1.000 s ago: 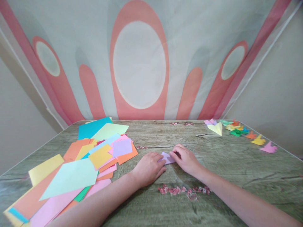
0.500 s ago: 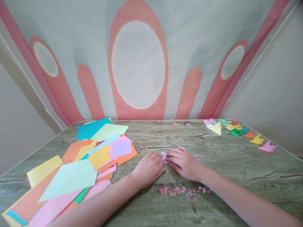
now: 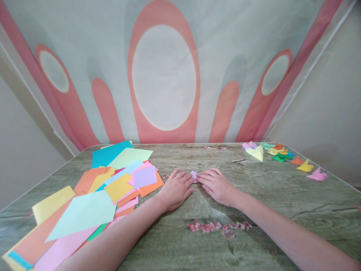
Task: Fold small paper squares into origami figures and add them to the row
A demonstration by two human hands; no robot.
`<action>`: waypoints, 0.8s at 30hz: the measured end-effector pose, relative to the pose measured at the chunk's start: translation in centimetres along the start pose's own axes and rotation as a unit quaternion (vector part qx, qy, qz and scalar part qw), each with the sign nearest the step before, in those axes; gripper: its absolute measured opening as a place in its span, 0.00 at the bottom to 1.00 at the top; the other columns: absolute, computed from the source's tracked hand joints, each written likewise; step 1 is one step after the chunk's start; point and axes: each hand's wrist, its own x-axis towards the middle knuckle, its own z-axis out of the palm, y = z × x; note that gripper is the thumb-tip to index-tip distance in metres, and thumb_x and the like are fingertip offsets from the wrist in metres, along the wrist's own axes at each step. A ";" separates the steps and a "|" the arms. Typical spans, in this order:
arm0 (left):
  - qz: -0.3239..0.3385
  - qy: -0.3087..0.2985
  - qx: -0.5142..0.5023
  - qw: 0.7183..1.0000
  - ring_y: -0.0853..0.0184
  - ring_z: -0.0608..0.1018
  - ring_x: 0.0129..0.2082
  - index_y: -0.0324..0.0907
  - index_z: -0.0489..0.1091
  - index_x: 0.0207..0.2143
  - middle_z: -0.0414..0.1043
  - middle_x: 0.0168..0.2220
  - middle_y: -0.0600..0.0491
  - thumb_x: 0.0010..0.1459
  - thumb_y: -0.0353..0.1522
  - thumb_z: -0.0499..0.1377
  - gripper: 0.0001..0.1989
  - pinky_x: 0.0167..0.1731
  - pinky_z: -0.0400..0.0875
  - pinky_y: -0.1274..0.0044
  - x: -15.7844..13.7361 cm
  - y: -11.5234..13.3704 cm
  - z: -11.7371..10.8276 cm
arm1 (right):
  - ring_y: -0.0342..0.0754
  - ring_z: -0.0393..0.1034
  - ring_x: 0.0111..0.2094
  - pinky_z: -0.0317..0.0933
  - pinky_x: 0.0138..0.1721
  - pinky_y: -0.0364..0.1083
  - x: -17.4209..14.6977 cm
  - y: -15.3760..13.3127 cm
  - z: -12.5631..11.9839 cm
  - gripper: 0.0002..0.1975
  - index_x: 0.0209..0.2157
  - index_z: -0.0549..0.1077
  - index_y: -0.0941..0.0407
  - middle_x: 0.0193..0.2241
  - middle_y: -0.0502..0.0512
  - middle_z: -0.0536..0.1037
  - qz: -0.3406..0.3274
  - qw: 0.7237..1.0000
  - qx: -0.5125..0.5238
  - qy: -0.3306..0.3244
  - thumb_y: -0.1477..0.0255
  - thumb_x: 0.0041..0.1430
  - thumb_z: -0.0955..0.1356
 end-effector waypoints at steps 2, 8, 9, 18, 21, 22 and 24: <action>-0.001 -0.003 -0.006 1.000 0.64 0.60 0.56 0.45 0.58 0.54 0.63 0.54 0.51 0.63 0.38 0.44 0.19 0.57 0.45 0.66 0.0 -0.1 -0.1 | 0.49 0.59 0.51 0.43 0.54 0.56 0.0 0.0 0.0 0.18 0.53 0.64 0.51 0.51 0.54 0.70 0.001 1.000 -0.004 -0.005 0.73 0.61 0.60; -0.001 -0.004 -0.005 1.000 0.65 0.60 0.57 0.45 0.59 0.54 0.63 0.54 0.51 0.63 0.39 0.44 0.19 0.57 0.44 0.65 -0.1 0.0 -0.1 | 0.49 0.59 0.52 0.41 0.56 0.57 -0.1 -0.5 -0.1 0.17 0.51 0.66 0.53 0.50 0.57 0.70 0.000 1.000 -0.014 -0.006 0.74 0.61 0.59; -0.001 -0.004 -0.004 1.000 0.65 0.60 0.57 0.45 0.59 0.54 0.63 0.54 0.51 0.63 0.39 0.44 0.19 0.57 0.44 0.65 -0.1 0.0 -0.1 | 0.50 0.59 0.52 0.41 0.56 0.57 -0.1 -0.6 -0.1 0.17 0.51 0.66 0.54 0.50 0.57 0.70 -0.001 1.000 -0.015 -0.006 0.74 0.61 0.59; 0.003 -0.009 -0.006 1.000 0.65 0.60 0.57 0.43 0.59 0.54 0.63 0.54 0.50 0.63 0.39 0.43 0.20 0.58 0.42 0.65 0.0 -0.1 0.0 | 0.51 0.57 0.53 0.39 0.56 0.58 -0.1 -0.6 -0.1 0.19 0.52 0.64 0.52 0.52 0.56 0.68 0.002 0.999 -0.029 -0.031 0.76 0.60 0.60; 0.008 -0.010 -0.005 1.000 0.64 0.59 0.58 0.43 0.59 0.54 0.62 0.55 0.50 0.63 0.39 0.43 0.20 0.58 0.42 0.64 0.0 -0.2 0.1 | 0.50 0.56 0.53 0.38 0.57 0.58 -0.1 -0.4 0.0 0.19 0.53 0.64 0.51 0.52 0.56 0.68 0.000 0.999 -0.031 -0.037 0.77 0.60 0.60; 0.009 -0.010 -0.004 1.000 0.64 0.59 0.58 0.43 0.60 0.53 0.63 0.55 0.50 0.63 0.39 0.43 0.20 0.58 0.42 0.64 0.0 -0.2 0.1 | 0.50 0.56 0.53 0.38 0.57 0.58 -0.1 -0.4 0.0 0.19 0.53 0.64 0.51 0.52 0.56 0.68 0.000 0.999 -0.034 -0.039 0.77 0.60 0.59; 0.010 -0.009 -0.002 1.000 0.64 0.59 0.58 0.43 0.60 0.53 0.63 0.54 0.50 0.63 0.39 0.43 0.19 0.58 0.42 0.64 0.0 -0.2 0.1 | 0.51 0.55 0.54 0.37 0.57 0.58 -0.1 -0.2 -0.1 0.19 0.52 0.65 0.50 0.52 0.55 0.68 -0.001 0.998 -0.045 -0.044 0.76 0.60 0.60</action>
